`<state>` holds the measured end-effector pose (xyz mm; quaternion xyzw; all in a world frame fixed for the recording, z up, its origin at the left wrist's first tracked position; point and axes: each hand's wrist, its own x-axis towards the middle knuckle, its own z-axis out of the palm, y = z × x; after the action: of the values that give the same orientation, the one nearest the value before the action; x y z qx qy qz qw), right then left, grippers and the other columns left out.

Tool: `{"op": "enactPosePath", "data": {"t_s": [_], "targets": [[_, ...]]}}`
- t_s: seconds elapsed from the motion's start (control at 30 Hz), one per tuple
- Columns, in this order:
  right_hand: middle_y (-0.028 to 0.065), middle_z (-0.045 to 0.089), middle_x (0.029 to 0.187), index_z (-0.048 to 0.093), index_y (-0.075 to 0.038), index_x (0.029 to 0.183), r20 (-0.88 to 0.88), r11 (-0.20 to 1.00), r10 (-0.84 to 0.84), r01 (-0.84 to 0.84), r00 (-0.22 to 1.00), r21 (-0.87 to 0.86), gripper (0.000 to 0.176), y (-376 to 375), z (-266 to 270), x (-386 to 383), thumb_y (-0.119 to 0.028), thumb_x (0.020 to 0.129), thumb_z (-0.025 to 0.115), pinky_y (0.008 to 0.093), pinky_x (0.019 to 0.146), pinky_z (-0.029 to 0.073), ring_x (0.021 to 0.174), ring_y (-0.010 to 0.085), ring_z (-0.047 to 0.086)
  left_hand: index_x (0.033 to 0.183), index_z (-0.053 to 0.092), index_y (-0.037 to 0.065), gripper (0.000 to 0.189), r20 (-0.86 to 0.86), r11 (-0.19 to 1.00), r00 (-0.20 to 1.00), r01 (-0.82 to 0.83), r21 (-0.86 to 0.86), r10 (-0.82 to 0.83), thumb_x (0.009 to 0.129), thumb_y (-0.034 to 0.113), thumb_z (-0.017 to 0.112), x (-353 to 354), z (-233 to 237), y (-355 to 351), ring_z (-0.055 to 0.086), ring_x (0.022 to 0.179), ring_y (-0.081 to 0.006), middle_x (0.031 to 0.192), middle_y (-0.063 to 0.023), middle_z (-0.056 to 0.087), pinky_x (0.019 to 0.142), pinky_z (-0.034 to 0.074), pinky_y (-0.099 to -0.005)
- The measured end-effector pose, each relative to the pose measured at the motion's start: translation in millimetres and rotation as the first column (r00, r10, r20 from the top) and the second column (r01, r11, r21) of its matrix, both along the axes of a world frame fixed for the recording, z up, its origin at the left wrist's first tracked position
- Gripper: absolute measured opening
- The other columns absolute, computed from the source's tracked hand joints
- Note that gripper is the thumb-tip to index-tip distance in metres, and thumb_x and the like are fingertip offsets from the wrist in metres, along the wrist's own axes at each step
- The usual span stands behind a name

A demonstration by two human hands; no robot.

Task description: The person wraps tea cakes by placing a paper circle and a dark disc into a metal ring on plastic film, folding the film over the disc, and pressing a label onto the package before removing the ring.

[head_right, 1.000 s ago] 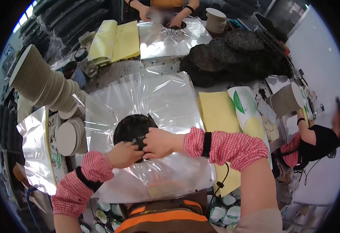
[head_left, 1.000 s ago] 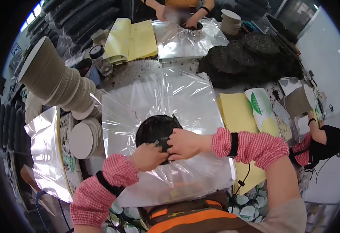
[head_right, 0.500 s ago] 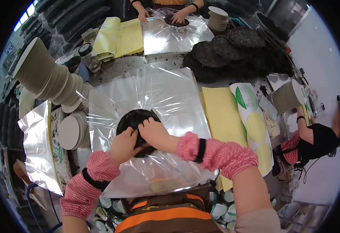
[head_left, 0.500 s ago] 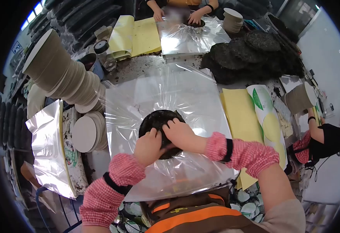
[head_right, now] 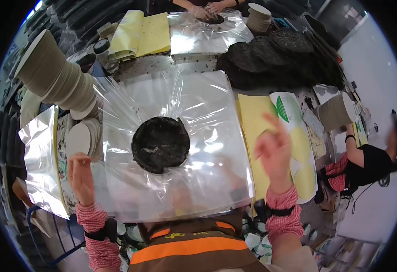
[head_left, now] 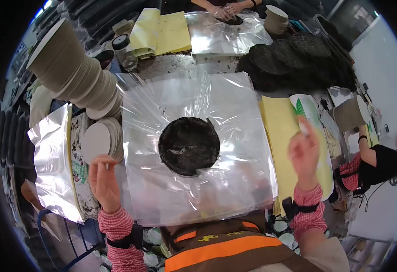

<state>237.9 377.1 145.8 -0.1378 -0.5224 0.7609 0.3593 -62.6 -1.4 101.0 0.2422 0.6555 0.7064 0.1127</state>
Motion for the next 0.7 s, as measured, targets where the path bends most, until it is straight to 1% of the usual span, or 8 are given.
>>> {"op": "enactPosePath", "data": {"t_s": [0.07,0.13,0.23,0.27,0.43,0.5,0.53,0.7], "targets": [[0.0072,0.067,0.090,0.054,0.002,0.132,0.218,0.973,-0.195,0.161,0.956,0.165,0.045,36,-32,-5,-0.002,0.088,0.065,0.0269,0.066,0.053,0.068,0.0116,0.063,0.095,0.064,0.006,0.014,-0.349,0.893,0.925,-0.277,-0.354,0.149,0.092,0.018,0.060,-10,-34,-9,0.055,0.099,-0.0187,0.106,-0.0048,0.057,0.080,0.048,-0.0402],[0.0117,0.065,0.101,0.047,0.002,0.140,0.545,0.852,-0.361,0.031,0.757,0.522,0.065,40,-90,-7,-0.013,0.084,0.074,0.0324,0.082,0.055,0.089,0.0189,0.065,0.107,0.063,0.009,0.022,0.705,0.983,0.694,-0.185,-0.019,0.144,0.093,0.026,0.061,9,-70,-5,0.057,0.105,-0.0223,0.119,-0.0057,0.056,0.078,0.051,-0.0430],[0.0230,0.046,0.146,0.041,0.003,0.144,0.512,0.851,-0.017,-0.257,0.859,0.459,0.095,-35,-140,-29,-0.033,0.070,0.089,0.0391,0.109,0.042,0.133,0.0307,0.048,0.114,0.061,0.009,0.043,-0.265,0.968,0.962,-0.010,-0.249,-0.059,0.086,0.041,0.070,51,-50,47,0.060,0.105,-0.0307,0.128,-0.0100,0.054,0.094,0.046,-0.0491],[0.0239,0.038,0.151,0.038,0.003,0.146,0.547,0.706,-0.085,-0.337,0.833,0.623,0.102,-55,-143,-45,-0.035,0.067,0.091,0.0384,0.111,0.038,0.138,0.0308,0.042,0.113,0.062,0.008,0.048,-0.742,0.891,0.586,-0.074,-0.448,-0.325,0.083,0.045,0.072,51,-23,64,0.060,0.105,-0.0342,0.125,-0.0119,0.057,0.100,0.043,-0.0514],[0.0269,0.028,0.156,0.027,0.006,0.150,0.178,0.607,-0.053,-0.109,0.983,0.787,0.120,-80,-165,-96,-0.036,0.060,0.094,0.0374,0.114,0.034,0.144,0.0339,0.033,0.111,0.065,0.010,0.045,-0.598,0.844,0.681,0.053,-0.534,-0.422,0.076,0.037,0.078,53,-74,109,0.063,0.099,-0.0297,0.101,-0.0116,0.066,0.105,0.037,-0.0496],[0.0263,0.034,0.153,0.031,0.003,0.150,0.313,0.992,0.126,-0.123,0.941,-0.032,0.112,-79,-133,-112,-0.033,0.063,0.092,0.0391,0.111,0.037,0.138,0.0351,0.041,0.109,0.066,0.010,0.043,-0.503,0.770,0.754,0.006,-0.638,-0.422,0.075,0.033,0.079,58,-70,120,0.064,0.096,-0.0275,0.093,-0.0099,0.068,0.104,0.038,-0.0480],[0.0224,0.047,0.141,0.043,0.000,0.141,0.151,0.862,-0.210,0.110,0.966,0.495,0.087,-81,-100,-131,-0.021,0.069,0.086,0.0411,0.104,0.043,0.125,0.0370,0.051,0.106,0.067,0.011,0.040,-0.552,0.780,0.726,-0.034,-0.625,-0.410,0.074,0.029,0.080,60,-63,124,0.064,0.090,-0.0263,0.088,-0.0077,0.067,0.104,0.038,-0.0465],[0.0158,0.061,0.122,0.057,-0.004,0.127,0.061,0.466,-0.182,0.032,0.981,0.884,0.054,-109,-86,-152,-0.002,0.075,0.075,0.0419,0.095,0.050,0.112,0.0354,0.060,0.110,0.058,0.004,0.063,-0.456,0.918,0.867,0.005,-0.397,-0.202,0.061,0.026,0.092,59,-59,110,0.058,0.094,-0.0287,0.103,-0.0122,0.059,0.094,0.044,-0.0408]]}}
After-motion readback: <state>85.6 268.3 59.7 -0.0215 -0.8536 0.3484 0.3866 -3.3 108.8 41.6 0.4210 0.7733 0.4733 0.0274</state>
